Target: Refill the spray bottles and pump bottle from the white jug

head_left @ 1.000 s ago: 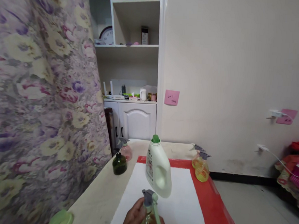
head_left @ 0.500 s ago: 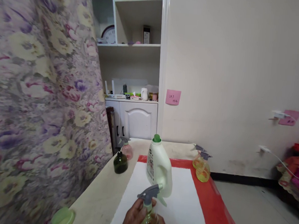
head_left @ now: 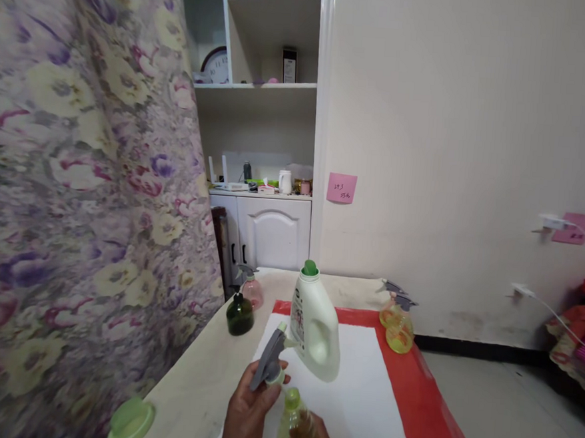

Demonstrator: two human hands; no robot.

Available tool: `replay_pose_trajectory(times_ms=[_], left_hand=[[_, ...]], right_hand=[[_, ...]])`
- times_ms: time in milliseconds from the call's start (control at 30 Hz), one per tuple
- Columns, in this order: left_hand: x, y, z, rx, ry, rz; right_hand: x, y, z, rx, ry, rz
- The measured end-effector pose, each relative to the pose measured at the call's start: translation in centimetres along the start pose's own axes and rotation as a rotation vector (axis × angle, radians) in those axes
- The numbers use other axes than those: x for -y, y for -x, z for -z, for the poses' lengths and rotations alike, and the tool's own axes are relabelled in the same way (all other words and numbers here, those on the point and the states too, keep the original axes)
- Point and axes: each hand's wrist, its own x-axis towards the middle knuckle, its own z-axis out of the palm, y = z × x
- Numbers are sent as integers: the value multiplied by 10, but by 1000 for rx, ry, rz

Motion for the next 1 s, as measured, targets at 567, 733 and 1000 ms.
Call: replay_pose_trajectory(times_ms=[567,733,1000], left_hand=[[-33,17,-2,-232,57,-248],[-54,19,5,-260,31,-322],[-60,-17,64,-198,-592,-379]], right_hand=[[8,4,-8,-4,-83,-10],[2,-2,-2,-16,-88,45],[0,9,12,-10,175,228]])
